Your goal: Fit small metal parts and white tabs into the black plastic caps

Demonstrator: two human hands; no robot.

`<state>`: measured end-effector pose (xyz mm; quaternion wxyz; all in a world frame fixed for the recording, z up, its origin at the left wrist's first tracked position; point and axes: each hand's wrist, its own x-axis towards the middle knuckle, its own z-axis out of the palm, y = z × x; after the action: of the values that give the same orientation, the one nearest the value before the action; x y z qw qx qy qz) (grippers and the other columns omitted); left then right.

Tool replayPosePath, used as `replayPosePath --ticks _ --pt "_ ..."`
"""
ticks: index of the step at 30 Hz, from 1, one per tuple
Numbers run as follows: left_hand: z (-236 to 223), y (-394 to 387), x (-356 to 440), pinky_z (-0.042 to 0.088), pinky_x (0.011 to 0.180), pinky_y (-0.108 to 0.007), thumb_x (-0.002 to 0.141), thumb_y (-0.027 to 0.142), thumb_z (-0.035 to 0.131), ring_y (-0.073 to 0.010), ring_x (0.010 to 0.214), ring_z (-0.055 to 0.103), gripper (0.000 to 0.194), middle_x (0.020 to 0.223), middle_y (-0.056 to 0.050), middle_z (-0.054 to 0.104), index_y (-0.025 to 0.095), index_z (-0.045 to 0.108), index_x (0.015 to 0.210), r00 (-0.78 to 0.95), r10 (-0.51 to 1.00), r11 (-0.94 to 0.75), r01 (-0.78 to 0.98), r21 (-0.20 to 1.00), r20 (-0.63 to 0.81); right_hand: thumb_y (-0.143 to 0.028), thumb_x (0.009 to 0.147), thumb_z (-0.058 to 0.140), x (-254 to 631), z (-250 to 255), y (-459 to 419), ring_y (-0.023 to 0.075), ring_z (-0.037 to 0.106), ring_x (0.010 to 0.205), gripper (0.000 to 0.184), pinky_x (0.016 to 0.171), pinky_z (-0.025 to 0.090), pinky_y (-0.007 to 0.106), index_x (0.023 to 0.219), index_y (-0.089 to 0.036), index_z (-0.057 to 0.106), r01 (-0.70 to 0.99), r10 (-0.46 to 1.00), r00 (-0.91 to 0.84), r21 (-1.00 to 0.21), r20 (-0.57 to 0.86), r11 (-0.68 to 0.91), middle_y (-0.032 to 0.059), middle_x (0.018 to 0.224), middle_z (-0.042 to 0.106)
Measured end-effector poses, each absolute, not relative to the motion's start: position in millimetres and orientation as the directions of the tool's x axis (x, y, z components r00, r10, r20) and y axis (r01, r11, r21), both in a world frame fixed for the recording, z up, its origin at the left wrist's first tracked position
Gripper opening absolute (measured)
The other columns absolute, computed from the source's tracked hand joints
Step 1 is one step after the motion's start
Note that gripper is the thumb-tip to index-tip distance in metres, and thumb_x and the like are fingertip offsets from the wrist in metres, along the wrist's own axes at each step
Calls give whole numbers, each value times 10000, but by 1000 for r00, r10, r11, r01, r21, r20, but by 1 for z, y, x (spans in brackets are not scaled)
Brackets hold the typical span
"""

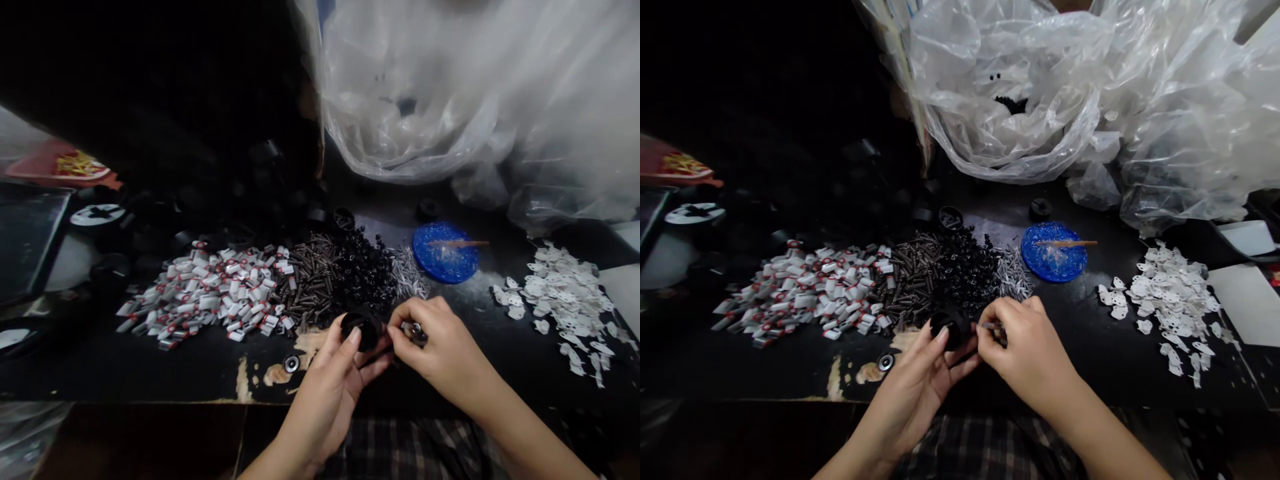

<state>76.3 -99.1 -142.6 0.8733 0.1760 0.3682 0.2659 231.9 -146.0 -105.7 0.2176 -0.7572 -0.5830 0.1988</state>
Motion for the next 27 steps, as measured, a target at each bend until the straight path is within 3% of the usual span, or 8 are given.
replayPosePath --ticks 3,9,13,17,20,27 --pt "-141 -100 80 555 875 -375 902 250 608 -187 961 678 137 1061 -47 700 208 594 1032 602 572 816 -352 458 -557 -165 856 590 225 -104 -154 156 526 740 75 718 363 293 797 -211 598 722 968 253 -666 3 -186 -19 786 646" --pt "-146 -105 75 528 874 -227 874 302 654 -139 1040 636 246 1092 14 675 293 614 1117 524 680 713 -314 627 -512 -123 853 583 222 -105 -160 142 508 721 88 747 340 315 813 -197 609 743 965 249 -657 86 -132 -13 789 627" --pt "-147 -108 71 530 921 -298 842 333 689 -203 1135 608 335 1165 -27 663 283 615 1165 532 658 737 -305 603 -533 -142 888 567 221 -103 -163 138 525 730 92 744 346 313 826 -199 605 698 962 234 -713 138 -67 -11 782 619" --pt "-145 -112 71 532 952 -351 794 304 744 -236 1188 584 371 1234 -35 648 278 629 1146 567 621 765 -286 577 -542 -115 882 569 219 -106 -165 134 533 700 101 745 325 336 851 -189 631 774 940 219 -633 261 -4 -7 764 622" --pt "-145 -115 72 517 972 -342 809 291 730 -207 1126 620 318 1136 -20 688 273 645 1115 603 604 761 -245 600 -520 -74 855 584 217 -108 -166 126 534 668 121 738 311 341 847 -180 642 816 919 195 -577 342 42 -13 738 619" --pt "-148 -110 70 517 942 -286 820 321 711 -197 1113 626 273 1134 -29 701 252 669 1081 606 621 691 -126 711 -497 -104 894 556 217 -108 -165 129 499 651 126 730 280 346 824 -169 637 864 945 87 -495 316 86 -18 695 594"
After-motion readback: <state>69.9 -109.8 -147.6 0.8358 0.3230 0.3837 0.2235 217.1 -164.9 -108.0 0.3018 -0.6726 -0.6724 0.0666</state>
